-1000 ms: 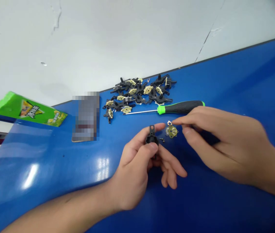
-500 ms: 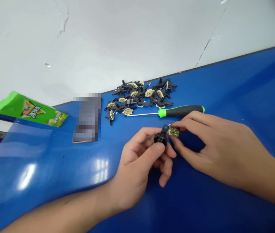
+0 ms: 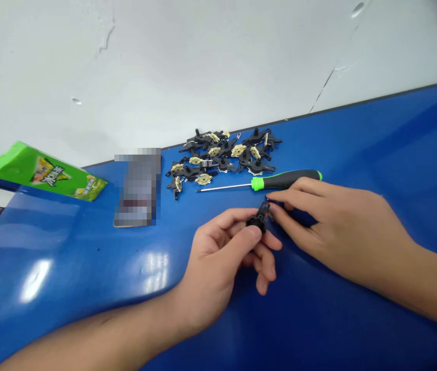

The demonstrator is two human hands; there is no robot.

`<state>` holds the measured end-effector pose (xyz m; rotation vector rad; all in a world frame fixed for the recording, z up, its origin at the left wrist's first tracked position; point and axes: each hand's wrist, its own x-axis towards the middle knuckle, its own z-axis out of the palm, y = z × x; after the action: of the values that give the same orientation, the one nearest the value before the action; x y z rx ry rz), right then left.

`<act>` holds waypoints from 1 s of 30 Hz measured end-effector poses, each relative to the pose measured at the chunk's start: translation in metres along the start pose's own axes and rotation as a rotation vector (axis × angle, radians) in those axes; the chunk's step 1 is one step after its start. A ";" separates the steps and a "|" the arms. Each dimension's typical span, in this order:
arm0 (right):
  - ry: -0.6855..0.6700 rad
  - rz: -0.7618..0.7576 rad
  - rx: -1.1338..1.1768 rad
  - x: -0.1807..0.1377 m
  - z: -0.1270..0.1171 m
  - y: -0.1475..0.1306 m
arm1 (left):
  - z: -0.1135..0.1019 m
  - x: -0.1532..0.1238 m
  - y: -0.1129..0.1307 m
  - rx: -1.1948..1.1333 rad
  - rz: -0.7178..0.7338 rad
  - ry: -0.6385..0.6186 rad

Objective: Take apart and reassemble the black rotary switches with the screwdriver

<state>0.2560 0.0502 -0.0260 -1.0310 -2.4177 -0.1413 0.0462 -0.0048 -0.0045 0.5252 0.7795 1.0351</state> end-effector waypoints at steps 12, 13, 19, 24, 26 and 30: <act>0.131 0.269 0.554 0.005 -0.014 -0.010 | 0.000 -0.002 0.000 -0.033 0.012 0.004; 0.142 0.314 0.610 0.004 -0.014 -0.012 | 0.000 -0.002 -0.001 -0.033 0.016 0.004; 0.149 0.492 0.884 0.002 -0.014 -0.021 | 0.001 -0.002 -0.003 -0.013 0.051 0.017; 0.144 0.565 0.961 0.004 -0.015 -0.027 | 0.004 -0.002 -0.003 0.009 0.090 -0.033; 0.133 0.595 0.956 0.003 -0.016 -0.027 | 0.005 -0.002 -0.003 0.016 0.113 -0.033; 0.143 0.541 0.848 0.002 -0.016 -0.024 | 0.006 -0.003 -0.003 0.048 0.109 -0.002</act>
<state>0.2445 0.0294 -0.0088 -1.1273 -1.6885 0.8775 0.0514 -0.0088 -0.0018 0.6150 0.7828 1.1183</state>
